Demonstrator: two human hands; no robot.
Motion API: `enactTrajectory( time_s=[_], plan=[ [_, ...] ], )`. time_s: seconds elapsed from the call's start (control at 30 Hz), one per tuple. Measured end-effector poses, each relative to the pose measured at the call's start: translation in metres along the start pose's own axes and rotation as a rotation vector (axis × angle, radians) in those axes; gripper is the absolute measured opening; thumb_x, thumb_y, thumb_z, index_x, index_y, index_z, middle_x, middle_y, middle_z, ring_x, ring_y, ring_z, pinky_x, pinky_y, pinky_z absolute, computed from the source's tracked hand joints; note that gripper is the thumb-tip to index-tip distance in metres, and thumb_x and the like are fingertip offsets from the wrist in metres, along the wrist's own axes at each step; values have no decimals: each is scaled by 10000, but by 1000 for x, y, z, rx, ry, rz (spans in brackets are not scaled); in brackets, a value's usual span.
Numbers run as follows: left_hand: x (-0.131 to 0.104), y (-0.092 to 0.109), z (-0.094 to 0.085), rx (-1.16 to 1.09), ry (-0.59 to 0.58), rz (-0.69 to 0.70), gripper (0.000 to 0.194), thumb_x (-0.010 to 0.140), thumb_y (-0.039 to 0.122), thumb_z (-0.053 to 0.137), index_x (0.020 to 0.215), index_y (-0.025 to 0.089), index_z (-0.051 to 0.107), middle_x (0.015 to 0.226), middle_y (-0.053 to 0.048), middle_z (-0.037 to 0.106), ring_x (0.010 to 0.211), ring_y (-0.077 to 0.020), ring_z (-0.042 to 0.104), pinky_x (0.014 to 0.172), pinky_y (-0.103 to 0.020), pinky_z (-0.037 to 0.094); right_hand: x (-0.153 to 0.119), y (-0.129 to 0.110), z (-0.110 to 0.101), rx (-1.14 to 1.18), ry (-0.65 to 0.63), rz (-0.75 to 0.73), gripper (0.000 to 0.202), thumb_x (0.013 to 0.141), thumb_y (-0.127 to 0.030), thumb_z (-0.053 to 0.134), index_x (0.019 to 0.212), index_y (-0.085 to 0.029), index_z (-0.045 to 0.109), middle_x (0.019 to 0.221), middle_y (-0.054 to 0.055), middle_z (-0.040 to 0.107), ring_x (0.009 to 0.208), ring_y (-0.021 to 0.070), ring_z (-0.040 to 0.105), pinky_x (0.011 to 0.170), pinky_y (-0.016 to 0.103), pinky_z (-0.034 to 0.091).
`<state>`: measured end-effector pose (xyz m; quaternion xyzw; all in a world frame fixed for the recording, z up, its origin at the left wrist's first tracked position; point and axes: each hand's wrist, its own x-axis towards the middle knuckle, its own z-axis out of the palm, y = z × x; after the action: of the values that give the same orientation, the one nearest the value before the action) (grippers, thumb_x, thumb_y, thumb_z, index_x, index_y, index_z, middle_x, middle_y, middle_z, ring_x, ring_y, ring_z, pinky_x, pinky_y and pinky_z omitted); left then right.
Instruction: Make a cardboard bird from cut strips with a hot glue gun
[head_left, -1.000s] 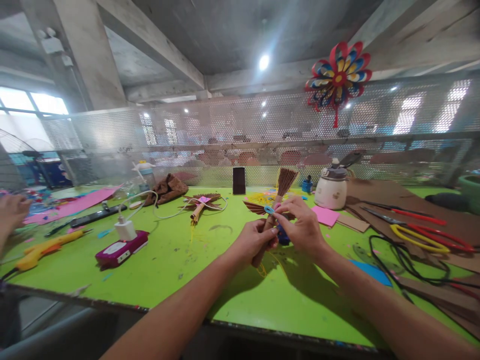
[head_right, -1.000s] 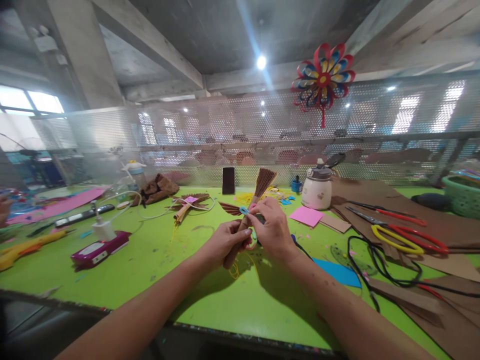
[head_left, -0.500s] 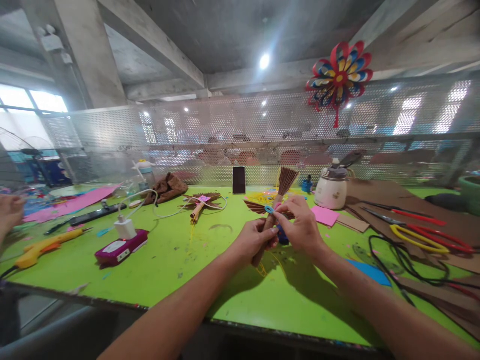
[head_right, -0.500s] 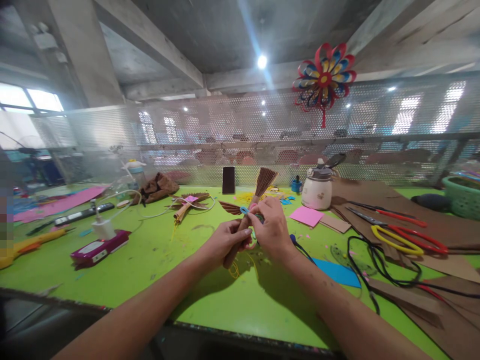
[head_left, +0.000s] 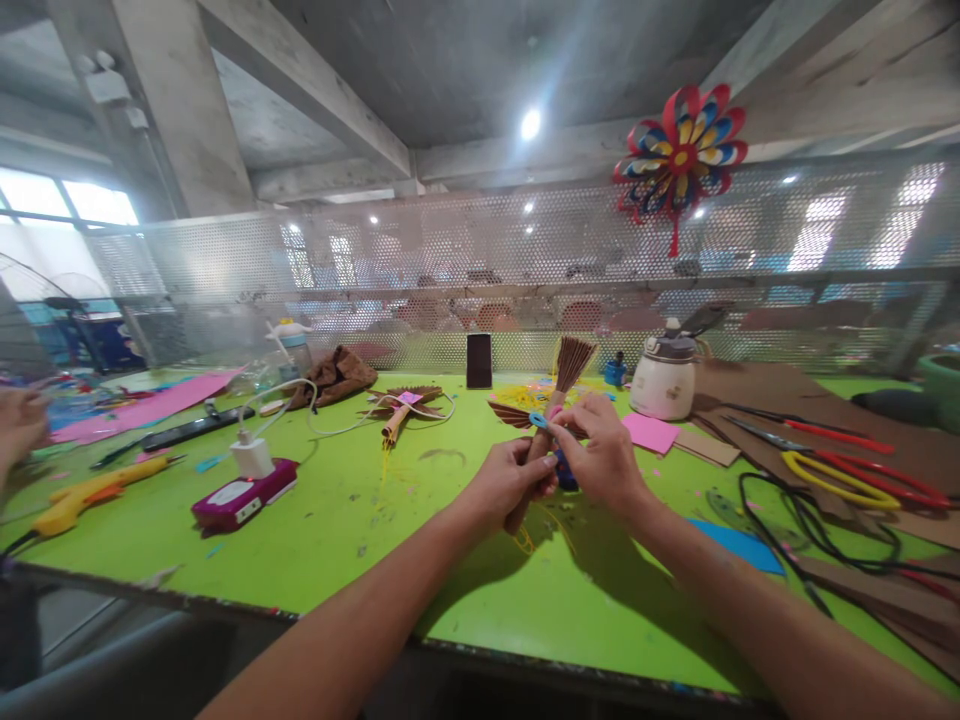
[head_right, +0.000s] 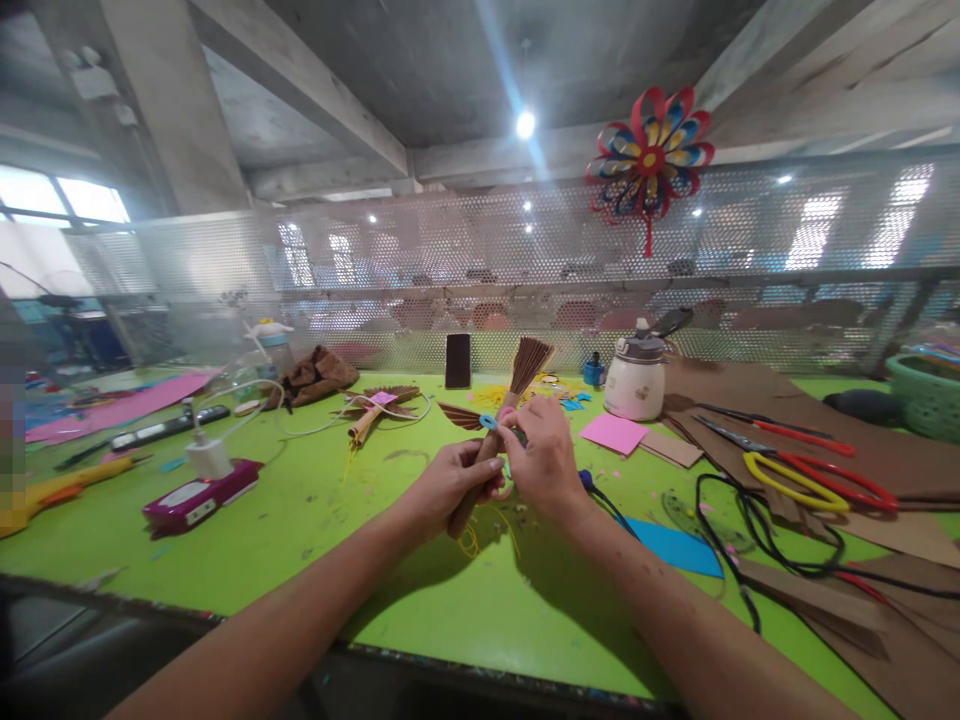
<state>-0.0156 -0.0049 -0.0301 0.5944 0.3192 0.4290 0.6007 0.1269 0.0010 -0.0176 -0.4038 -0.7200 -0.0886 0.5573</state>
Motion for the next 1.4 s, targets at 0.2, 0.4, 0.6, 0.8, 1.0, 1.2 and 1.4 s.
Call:
enactTrajectory(
  time_s=[0.2,0.4,0.6,0.8,1.0,1.2,1.4],
  plan=[
    [-1,3,0,-11,21,-3,305,641,339,700,761,107,541,607,-3,561,512,-77,500,542,-224,383,-2,1,1,-52,6,-36,142,803,-197,546,666,-183,579,713,43,502,755,196,448,686,340,383],
    [-2,4,0,-39,15,2,305,644,327,702,763,105,530,592,7,546,500,-70,492,533,-214,380,-3,2,2,-63,-3,-71,108,804,-189,540,703,-181,576,723,45,520,760,196,457,686,338,385],
    [0,3,-1,-67,-15,9,324,652,333,699,817,105,540,623,6,549,514,-70,501,553,-223,401,-3,2,4,8,12,-33,81,775,-180,565,696,-186,549,727,41,526,750,192,467,668,330,398],
    [0,3,-2,-52,8,3,338,633,346,710,800,106,542,611,4,555,507,-72,501,545,-225,409,-2,-1,2,57,29,-18,118,781,-192,553,665,-193,573,688,36,539,717,187,480,658,331,404],
    [-2,6,-1,-65,34,-19,352,612,329,725,805,103,536,608,10,553,500,-70,499,552,-229,420,-2,-2,-1,62,0,-12,121,791,-197,542,703,-194,625,685,42,554,719,192,487,661,334,398],
    [-1,6,-1,-66,39,-18,348,606,321,725,795,104,528,594,16,547,496,-70,498,547,-229,417,-1,0,-2,63,-36,-11,128,799,-208,543,723,-185,643,678,46,556,704,193,488,649,330,392],
    [0,4,-1,-50,36,-14,352,617,314,720,829,100,538,599,10,556,496,-72,501,533,-221,406,-1,3,-1,19,-28,-60,129,799,-208,539,704,-190,625,673,43,538,705,192,475,641,323,384]
  ],
)
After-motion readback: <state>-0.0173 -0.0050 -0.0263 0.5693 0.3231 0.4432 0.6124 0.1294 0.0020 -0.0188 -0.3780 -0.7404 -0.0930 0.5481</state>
